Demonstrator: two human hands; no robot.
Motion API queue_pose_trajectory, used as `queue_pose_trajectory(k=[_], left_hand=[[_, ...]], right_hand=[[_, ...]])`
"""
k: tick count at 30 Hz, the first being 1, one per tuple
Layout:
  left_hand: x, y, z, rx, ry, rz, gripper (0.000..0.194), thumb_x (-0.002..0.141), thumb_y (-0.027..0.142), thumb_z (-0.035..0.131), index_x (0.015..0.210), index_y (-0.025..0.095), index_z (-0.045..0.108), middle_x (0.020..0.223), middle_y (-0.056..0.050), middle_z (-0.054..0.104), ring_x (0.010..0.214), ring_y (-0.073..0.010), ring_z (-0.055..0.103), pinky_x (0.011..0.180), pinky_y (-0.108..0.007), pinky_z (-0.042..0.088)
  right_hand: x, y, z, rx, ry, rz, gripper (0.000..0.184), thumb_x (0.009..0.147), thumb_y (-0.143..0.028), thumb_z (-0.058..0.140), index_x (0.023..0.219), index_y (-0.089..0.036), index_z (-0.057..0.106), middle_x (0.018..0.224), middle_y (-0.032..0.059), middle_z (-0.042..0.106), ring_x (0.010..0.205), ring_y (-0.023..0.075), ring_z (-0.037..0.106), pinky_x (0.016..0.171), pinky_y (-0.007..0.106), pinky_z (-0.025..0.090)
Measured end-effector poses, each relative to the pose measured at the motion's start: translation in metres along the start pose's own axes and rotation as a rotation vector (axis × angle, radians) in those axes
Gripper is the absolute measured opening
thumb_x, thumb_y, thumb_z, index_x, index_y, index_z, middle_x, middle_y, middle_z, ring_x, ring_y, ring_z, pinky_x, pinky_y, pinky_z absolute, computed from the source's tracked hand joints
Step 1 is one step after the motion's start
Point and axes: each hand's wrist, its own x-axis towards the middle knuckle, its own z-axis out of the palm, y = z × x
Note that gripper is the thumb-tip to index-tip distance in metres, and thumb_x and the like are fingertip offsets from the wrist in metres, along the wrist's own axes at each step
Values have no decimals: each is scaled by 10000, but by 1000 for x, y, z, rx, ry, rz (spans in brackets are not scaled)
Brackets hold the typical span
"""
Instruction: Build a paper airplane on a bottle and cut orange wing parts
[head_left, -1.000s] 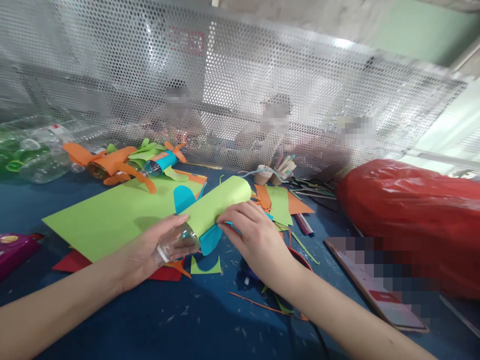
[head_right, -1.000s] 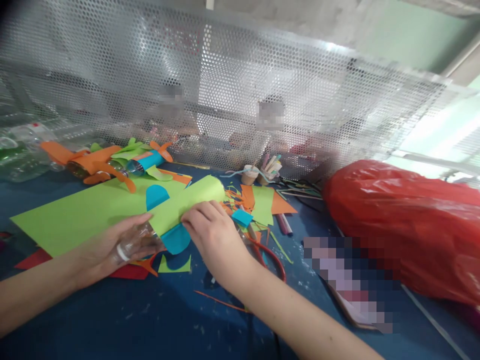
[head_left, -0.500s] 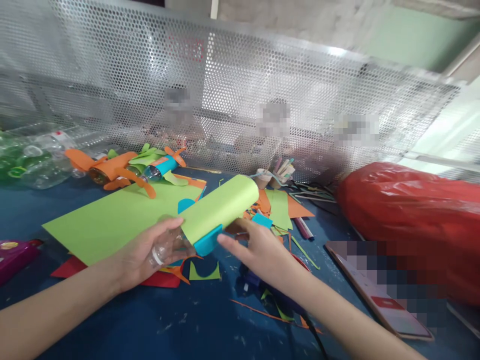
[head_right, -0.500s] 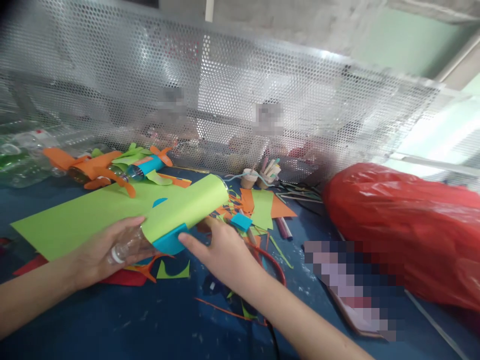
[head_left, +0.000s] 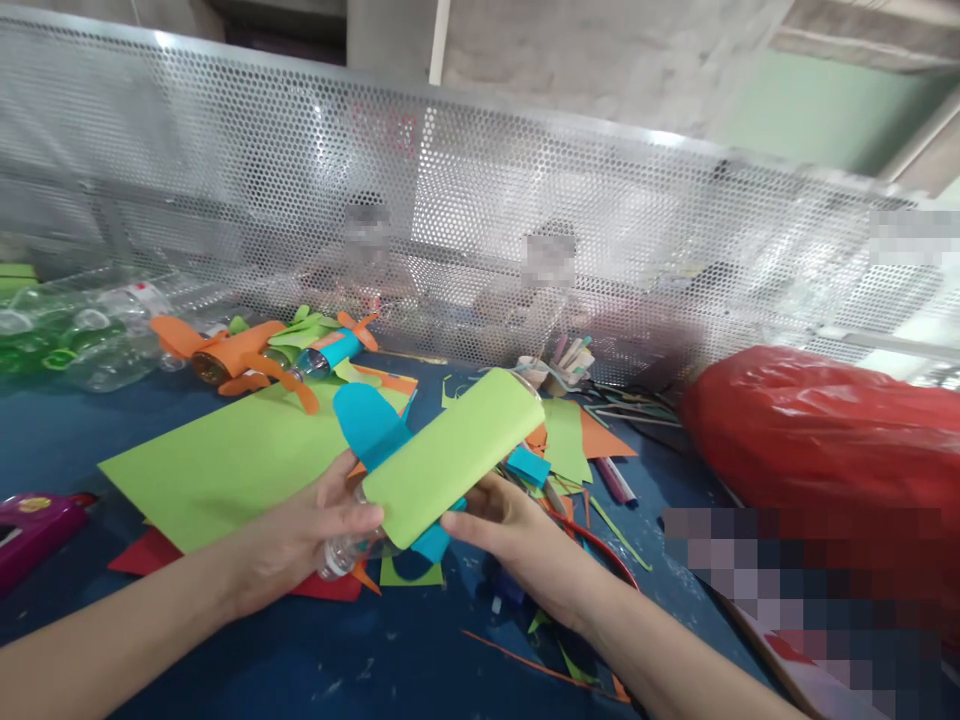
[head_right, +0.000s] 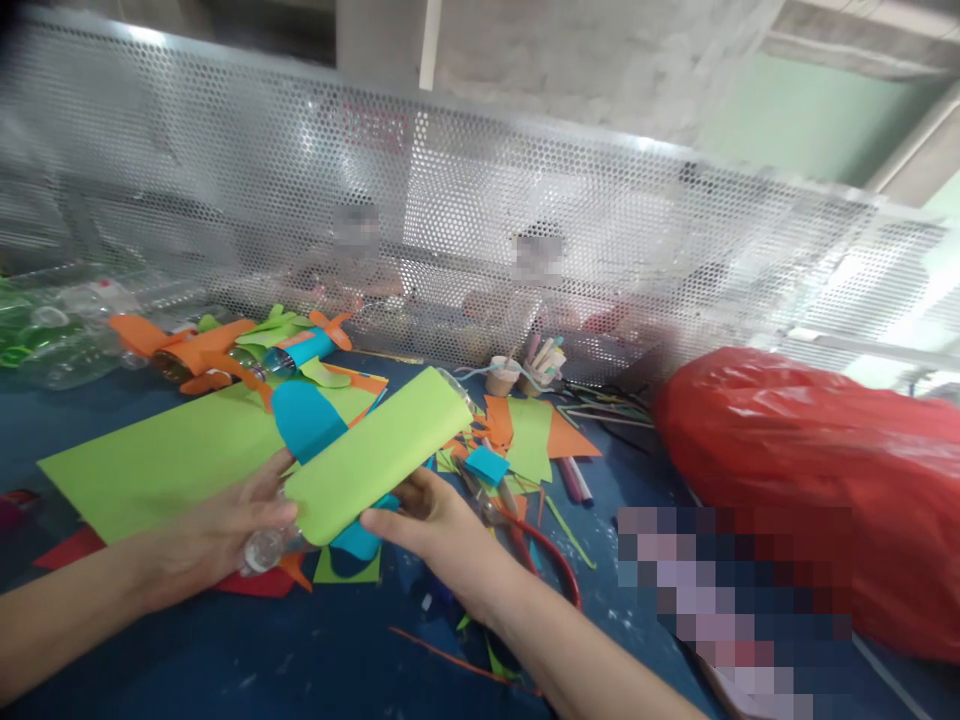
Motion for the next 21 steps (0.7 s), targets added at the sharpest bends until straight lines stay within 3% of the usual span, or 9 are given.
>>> queue_pose_trajectory(k=[4, 10, 15, 18, 21], left_hand=[[1, 0, 1, 39, 10, 52, 878, 778, 156, 765, 1469, 412, 287, 1529, -43, 406, 1261, -335, 527, 858, -352, 530], [4, 1, 3, 64, 13, 54, 765, 721, 169, 801, 1397, 290, 466, 1424, -108, 532, 1185, -333, 586, 801, -337, 539], [4, 1, 3, 106, 15, 68, 617, 743, 156, 779, 1308, 282, 567, 1409, -81, 555, 1084, -274, 645, 792, -325, 544], [5, 2, 5, 157, -11, 75, 678, 759, 158, 764, 1373, 293, 509, 1420, -76, 548, 1131, -284, 623, 775, -316, 547], [5, 3, 7, 175, -13, 86, 740, 781, 152, 748, 1431, 312, 432, 1435, -61, 538, 1223, -280, 565, 872, -334, 529]], right_hand=[[2, 1, -4, -121, 36, -38, 418, 735, -359, 801, 1100, -237, 637, 1237, 73, 674, 1195, 282, 594, 1073, 486, 413], [6, 2, -9, -330, 145, -176, 450, 693, -385, 800, 1082, -236, 629, 1171, 93, 681, 1156, 290, 595, 1018, 490, 450], [4, 0, -8, -380, 173, -67, 367, 717, -420, 766, 992, -212, 643, 1101, 89, 703, 1032, 265, 639, 929, 433, 490], [2, -1, -7, -369, 148, -22, 279, 735, -426, 753, 865, -199, 656, 960, 65, 724, 916, 238, 657, 848, 393, 512], [2, 2, -7, -346, 145, -20, 262, 728, -421, 762, 803, -208, 629, 864, 33, 715, 807, 212, 661, 763, 367, 529]])
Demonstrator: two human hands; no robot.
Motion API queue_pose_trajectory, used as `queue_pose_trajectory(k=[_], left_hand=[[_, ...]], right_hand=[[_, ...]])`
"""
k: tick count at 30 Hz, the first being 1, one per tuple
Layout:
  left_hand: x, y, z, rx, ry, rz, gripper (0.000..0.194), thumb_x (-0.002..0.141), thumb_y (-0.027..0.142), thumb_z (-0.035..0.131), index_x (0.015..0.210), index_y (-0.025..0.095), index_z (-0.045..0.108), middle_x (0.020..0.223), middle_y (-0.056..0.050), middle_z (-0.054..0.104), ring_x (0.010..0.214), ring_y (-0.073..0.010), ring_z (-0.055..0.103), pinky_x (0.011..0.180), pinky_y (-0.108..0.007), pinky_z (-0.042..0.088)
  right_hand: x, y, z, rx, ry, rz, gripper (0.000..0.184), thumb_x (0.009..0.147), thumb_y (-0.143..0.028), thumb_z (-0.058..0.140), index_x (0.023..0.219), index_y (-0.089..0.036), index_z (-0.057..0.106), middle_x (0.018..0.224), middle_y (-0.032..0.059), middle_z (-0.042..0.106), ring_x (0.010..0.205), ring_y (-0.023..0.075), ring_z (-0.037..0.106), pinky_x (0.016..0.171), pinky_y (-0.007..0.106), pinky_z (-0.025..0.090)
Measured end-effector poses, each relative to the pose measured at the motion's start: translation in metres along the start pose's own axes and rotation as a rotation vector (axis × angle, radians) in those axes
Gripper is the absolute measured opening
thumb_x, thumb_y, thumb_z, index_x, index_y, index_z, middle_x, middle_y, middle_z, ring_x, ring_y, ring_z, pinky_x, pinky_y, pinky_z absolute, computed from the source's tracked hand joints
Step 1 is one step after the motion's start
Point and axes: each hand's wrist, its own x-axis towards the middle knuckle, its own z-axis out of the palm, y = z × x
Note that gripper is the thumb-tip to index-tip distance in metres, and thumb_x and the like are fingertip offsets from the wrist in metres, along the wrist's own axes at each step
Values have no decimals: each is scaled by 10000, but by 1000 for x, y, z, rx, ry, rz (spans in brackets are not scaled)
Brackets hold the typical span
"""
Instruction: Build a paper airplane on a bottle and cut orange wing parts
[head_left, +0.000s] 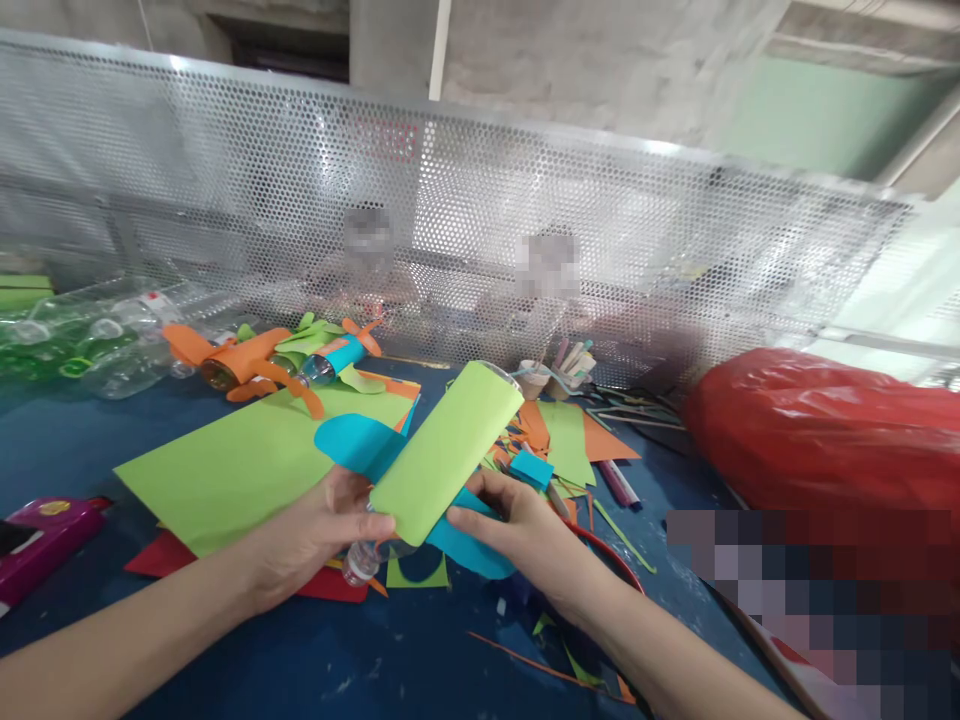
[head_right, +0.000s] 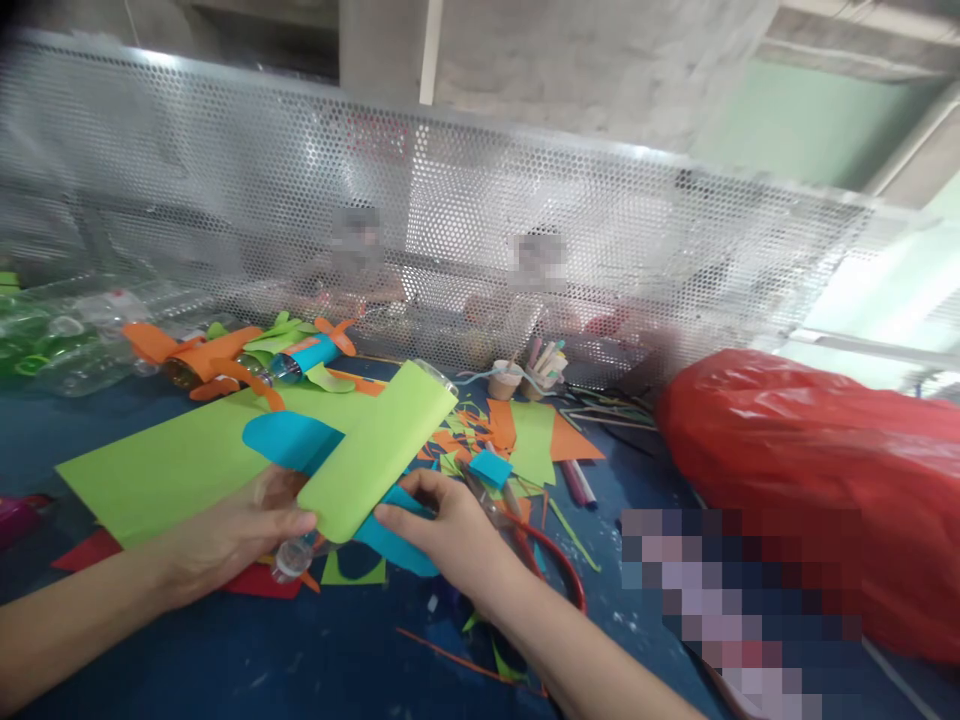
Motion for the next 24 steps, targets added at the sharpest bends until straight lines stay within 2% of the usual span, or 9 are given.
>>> queue_pose_trajectory(k=[3, 7, 13, 19, 24], left_hand=[[0, 0, 0, -1, 13, 20, 748, 790, 154, 750, 1436, 334, 419, 1469, -38, 501, 1284, -271, 513, 983, -363, 482], [0, -1, -2, 4, 36, 6, 757, 758, 169, 784, 1418, 329, 449, 1455, -60, 517, 1247, -306, 549, 942, -398, 511], [-1, -4, -4, 18, 46, -21, 702, 755, 187, 789, 1385, 302, 501, 1364, -73, 609, 1228, -307, 570, 990, -417, 477], [0, -3, -4, 51, 54, -2, 703, 747, 205, 793, 1386, 248, 503, 1392, -97, 581, 1277, -317, 523, 1027, -422, 446], [2, 1, -3, 82, -10, -10, 685, 768, 234, 780, 1392, 263, 498, 1320, -88, 640, 1204, -323, 587, 999, -441, 459]], right_hand=[[1, 3, 1, 18, 8, -8, 269, 722, -419, 770, 824, -216, 625, 887, 24, 711, 820, 207, 660, 779, 364, 530], [3, 3, 0, 21, 16, -33, 276, 737, -419, 757, 900, -224, 649, 954, 20, 705, 878, 200, 645, 834, 365, 509], [2, 1, -1, -13, 21, -36, 215, 754, -395, 738, 778, -207, 635, 759, -14, 639, 690, 152, 585, 681, 302, 485], [0, -1, 2, -20, 28, -7, 204, 776, -396, 720, 799, -210, 638, 794, 3, 640, 720, 167, 584, 643, 286, 478], [-3, -5, 1, 14, 16, 28, 204, 769, -387, 731, 796, -216, 624, 797, 0, 630, 729, 164, 583, 635, 275, 478]])
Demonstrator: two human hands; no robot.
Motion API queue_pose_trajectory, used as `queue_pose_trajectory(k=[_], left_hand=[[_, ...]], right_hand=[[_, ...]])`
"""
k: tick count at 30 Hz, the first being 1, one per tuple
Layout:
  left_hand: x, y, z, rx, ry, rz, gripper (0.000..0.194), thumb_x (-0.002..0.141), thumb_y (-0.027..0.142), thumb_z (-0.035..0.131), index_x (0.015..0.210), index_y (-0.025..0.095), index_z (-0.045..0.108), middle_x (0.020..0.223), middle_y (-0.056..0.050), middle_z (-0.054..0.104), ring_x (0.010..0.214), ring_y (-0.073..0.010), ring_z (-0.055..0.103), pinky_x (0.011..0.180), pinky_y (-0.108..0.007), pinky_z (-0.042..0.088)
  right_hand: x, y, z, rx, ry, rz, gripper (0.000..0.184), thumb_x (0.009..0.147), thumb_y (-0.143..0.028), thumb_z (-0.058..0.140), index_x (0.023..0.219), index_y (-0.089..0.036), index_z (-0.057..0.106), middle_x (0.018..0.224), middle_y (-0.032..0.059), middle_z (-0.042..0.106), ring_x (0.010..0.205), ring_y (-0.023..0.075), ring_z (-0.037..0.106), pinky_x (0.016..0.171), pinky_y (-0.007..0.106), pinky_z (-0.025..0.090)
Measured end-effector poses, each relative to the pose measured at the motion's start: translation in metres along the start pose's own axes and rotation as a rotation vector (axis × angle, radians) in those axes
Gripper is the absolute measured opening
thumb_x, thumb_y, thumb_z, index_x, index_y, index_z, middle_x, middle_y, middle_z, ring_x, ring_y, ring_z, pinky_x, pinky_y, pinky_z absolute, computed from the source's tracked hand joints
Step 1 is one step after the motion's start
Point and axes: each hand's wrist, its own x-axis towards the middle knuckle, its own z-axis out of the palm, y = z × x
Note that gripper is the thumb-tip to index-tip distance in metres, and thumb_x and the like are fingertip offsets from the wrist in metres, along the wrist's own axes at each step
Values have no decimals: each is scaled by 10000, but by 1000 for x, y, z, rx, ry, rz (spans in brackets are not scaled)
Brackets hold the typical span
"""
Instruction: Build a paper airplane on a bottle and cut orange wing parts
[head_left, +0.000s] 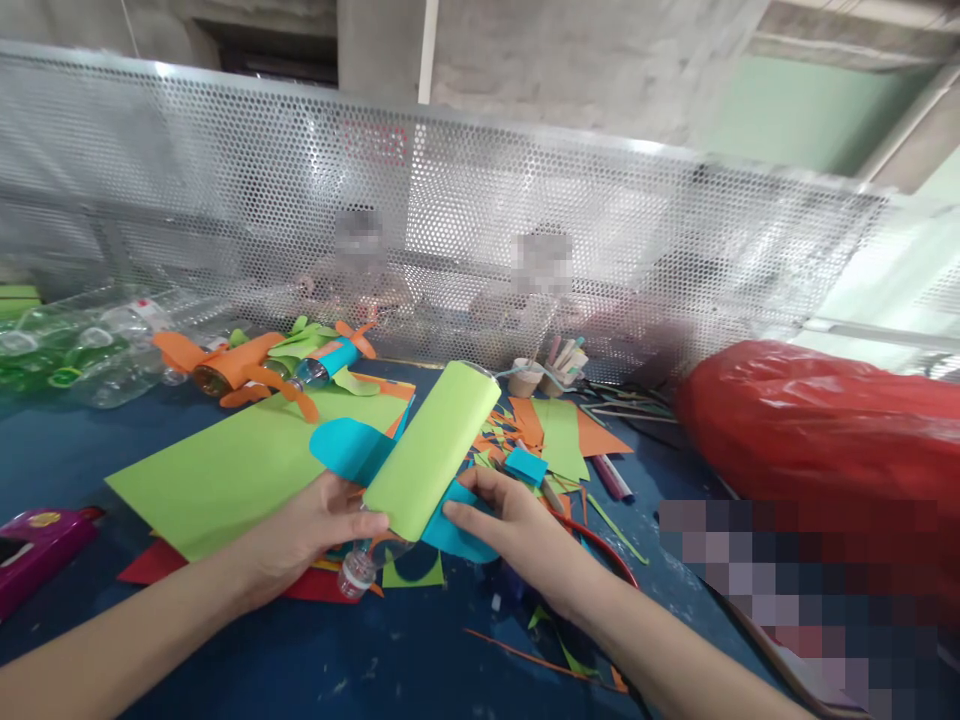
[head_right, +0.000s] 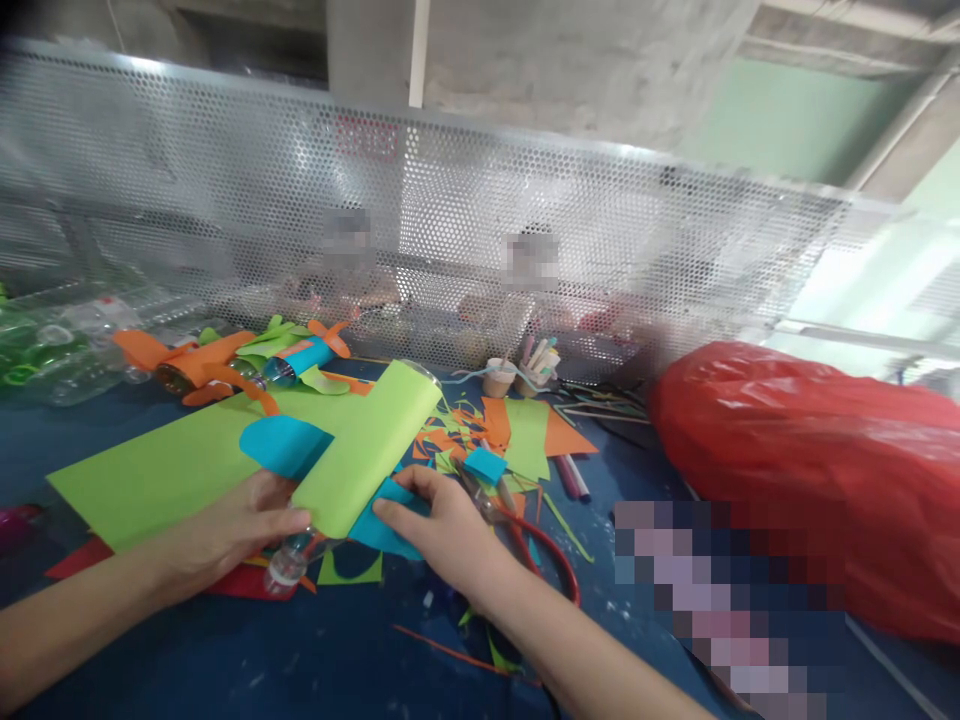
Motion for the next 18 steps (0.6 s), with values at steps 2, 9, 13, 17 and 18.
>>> queue_pose_trajectory(k=[2, 9, 13, 17, 18], left_hand=[[-1, 2, -1, 12, -7, -5, 660, 772, 239, 776, 1378, 262, 515, 1276, -91, 669, 1168, -324, 613, 984, -444, 466], [-4, 15, -15, -2, -118, -46, 565, 764, 299, 767, 1297, 244, 590, 1266, -107, 666, 1135, -334, 627, 911, -409, 505], [-6, 21, -24, 122, -135, -84, 614, 712, 301, 797, 1288, 221, 602, 1223, -113, 685, 948, -295, 695, 728, -326, 551], [-7, 25, -32, 134, -69, -73, 571, 712, 269, 808, 1252, 224, 628, 1253, -111, 671, 1044, -299, 671, 806, -335, 546], [-6, 25, -35, 104, -27, -71, 557, 723, 253, 806, 1249, 236, 626, 1264, -102, 667, 1101, -295, 649, 852, -336, 538]], right_hand=[[-2, -3, 0, 23, -27, 25, 229, 753, -393, 752, 805, -210, 626, 793, 2, 640, 722, 163, 598, 639, 278, 493], [-5, -12, -6, 331, 11, 106, 566, 798, -573, 688, 1220, -243, 504, 1196, 108, 629, 817, 179, 673, 666, 286, 582], [-2, -15, -14, 419, -59, 132, 731, 786, -683, 622, 1356, -268, 431, 1349, 119, 567, 968, 221, 660, 653, 278, 598], [5, -14, -25, 420, 14, 101, 600, 760, -569, 726, 1247, -267, 547, 1334, 91, 595, 1125, 254, 610, 753, 312, 594], [7, -14, -29, 413, 39, 99, 542, 755, -525, 746, 1193, -250, 583, 1328, 94, 601, 1153, 260, 597, 792, 321, 585]])
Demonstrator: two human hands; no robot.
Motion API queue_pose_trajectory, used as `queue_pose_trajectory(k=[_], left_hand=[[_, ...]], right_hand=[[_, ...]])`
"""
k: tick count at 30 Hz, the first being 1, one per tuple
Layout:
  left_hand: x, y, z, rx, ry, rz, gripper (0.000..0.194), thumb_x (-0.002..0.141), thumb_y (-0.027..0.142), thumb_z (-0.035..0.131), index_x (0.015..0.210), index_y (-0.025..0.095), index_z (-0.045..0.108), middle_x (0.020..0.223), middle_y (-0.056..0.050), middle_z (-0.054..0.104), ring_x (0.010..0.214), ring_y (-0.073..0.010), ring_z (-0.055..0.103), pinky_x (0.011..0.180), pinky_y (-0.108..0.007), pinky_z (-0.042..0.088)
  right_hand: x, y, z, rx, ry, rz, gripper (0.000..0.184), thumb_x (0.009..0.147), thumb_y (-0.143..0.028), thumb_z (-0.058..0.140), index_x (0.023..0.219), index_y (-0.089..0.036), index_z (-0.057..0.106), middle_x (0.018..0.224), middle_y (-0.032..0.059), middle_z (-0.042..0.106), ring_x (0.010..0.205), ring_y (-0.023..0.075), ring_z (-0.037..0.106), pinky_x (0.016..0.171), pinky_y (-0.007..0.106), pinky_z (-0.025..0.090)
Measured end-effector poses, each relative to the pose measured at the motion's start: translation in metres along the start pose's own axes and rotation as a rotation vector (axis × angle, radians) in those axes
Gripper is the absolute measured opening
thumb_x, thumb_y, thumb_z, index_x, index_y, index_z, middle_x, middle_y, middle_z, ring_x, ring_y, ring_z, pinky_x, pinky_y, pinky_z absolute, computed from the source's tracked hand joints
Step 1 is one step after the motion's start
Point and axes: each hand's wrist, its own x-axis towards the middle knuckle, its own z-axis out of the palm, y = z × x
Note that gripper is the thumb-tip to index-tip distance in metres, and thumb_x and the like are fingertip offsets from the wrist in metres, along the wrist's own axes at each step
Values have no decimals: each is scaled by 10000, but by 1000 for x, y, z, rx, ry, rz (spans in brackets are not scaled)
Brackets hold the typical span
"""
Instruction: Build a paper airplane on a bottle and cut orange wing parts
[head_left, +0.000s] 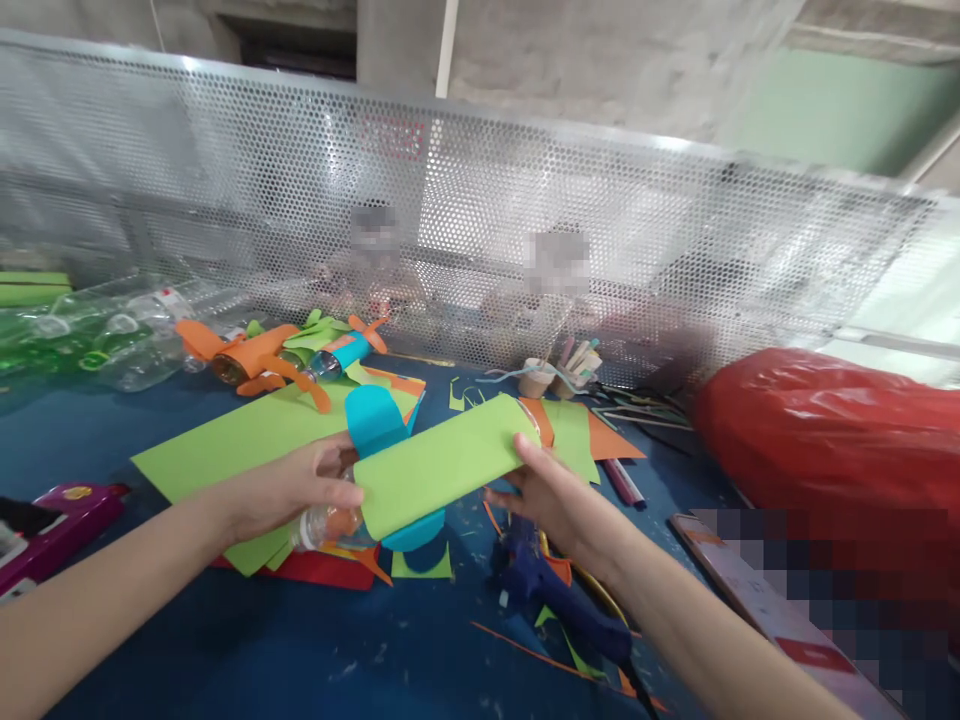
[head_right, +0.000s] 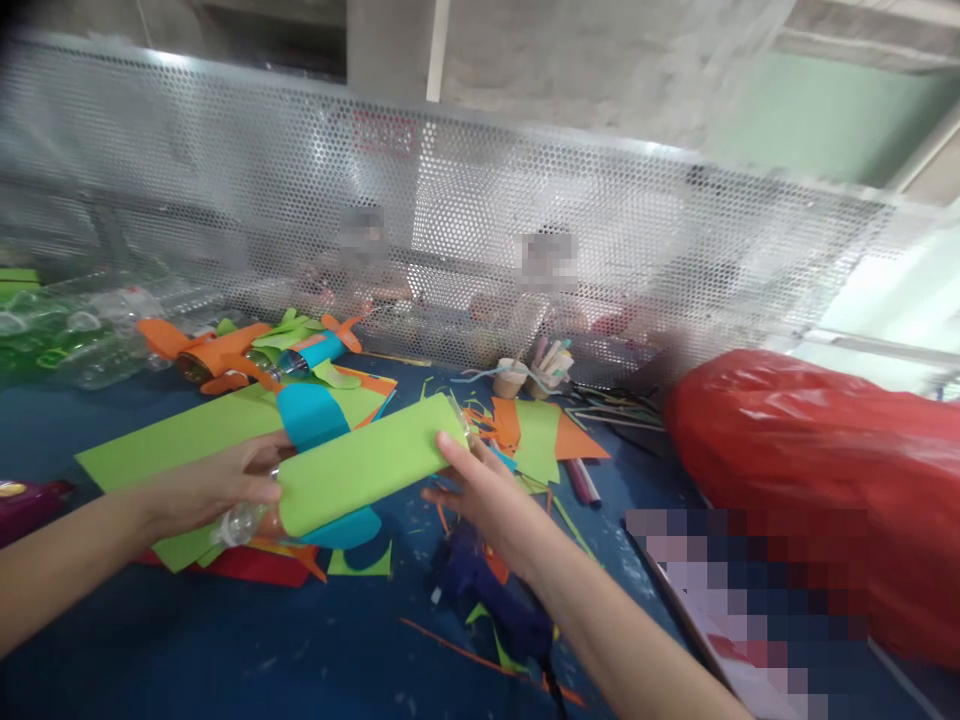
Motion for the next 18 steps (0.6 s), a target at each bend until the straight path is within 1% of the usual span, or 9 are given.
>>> queue_pose_trajectory(k=[2, 5, 8, 10, 11, 13, 15, 16, 18], left_hand=[[3, 1, -5, -136, 89, -8, 502, 774, 251, 773, 1250, 250, 614, 1245, -90, 683, 1118, -272, 650, 864, -325, 543], [8, 2, -10, -410, 173, 9, 362, 904, 386, 614, 1191, 168, 645, 1098, -85, 749, 988, -229, 710, 841, -294, 555], [8, 6, -8, -506, 206, 77, 537, 997, 492, 365, 1089, 79, 694, 992, -43, 766, 1062, -199, 673, 952, -234, 467], [6, 7, -4, -513, 193, 116, 639, 1015, 517, 237, 1087, 81, 698, 995, -15, 758, 1165, -197, 611, 993, -236, 415], [5, 7, -3, -514, 173, 125, 678, 1007, 549, 202, 1101, 92, 694, 1015, -14, 753, 1197, -203, 587, 1001, -259, 407], [5, 4, -1, -509, 125, 124, 713, 956, 650, 226, 1123, 134, 689, 1058, -31, 748, 1206, -230, 583, 992, -329, 423], [6, 0, -3, -482, 85, 126, 642, 913, 679, 361, 1172, 178, 667, 1128, -51, 733, 1201, -258, 589, 988, -385, 432], [7, -2, -4, -450, 73, 132, 567, 905, 638, 453, 1203, 199, 651, 1162, -55, 723, 1201, -266, 589, 993, -399, 432], [9, -6, -8, -356, 61, 139, 430, 907, 482, 584, 1253, 229, 622, 1233, -50, 694, 1226, -266, 571, 1017, -396, 423]], right_hand=[[4, -3, -7, -7, 21, 3, 442, 744, -435, 772, 1100, -219, 625, 1317, 100, 611, 1171, 264, 590, 869, 335, 562], [6, -7, -14, 5, 19, 19, 389, 730, -318, 766, 1076, -212, 626, 1292, 90, 626, 1142, 252, 611, 953, 355, 533], [5, -6, -11, 43, 21, 17, 455, 724, -259, 746, 1154, -220, 599, 1261, 78, 640, 1160, 258, 604, 981, 368, 529], [2, -1, -4, 123, 2, 17, 500, 736, -265, 747, 1205, -216, 580, 1250, 81, 648, 1178, 269, 595, 992, 373, 525], [1, 3, 1, 174, -17, 21, 514, 750, -283, 748, 1227, -213, 570, 1257, 86, 647, 1183, 275, 594, 999, 379, 521], [-4, 11, 11, 254, -67, 37, 536, 780, -326, 748, 1263, -210, 548, 1306, 101, 621, 1195, 290, 587, 1009, 411, 512], [-11, 18, 21, 258, -95, 63, 581, 784, -332, 763, 1300, -229, 515, 1377, 102, 568, 1249, 302, 541, 1004, 448, 511], [-14, 20, 24, 241, -108, 84, 615, 770, -332, 782, 1310, -244, 501, 1401, 97, 546, 1280, 303, 510, 995, 457, 514], [-21, 21, 28, 152, -154, 144, 672, 721, -338, 829, 1305, -247, 508, 1388, 98, 556, 1281, 300, 508, 989, 443, 508]])
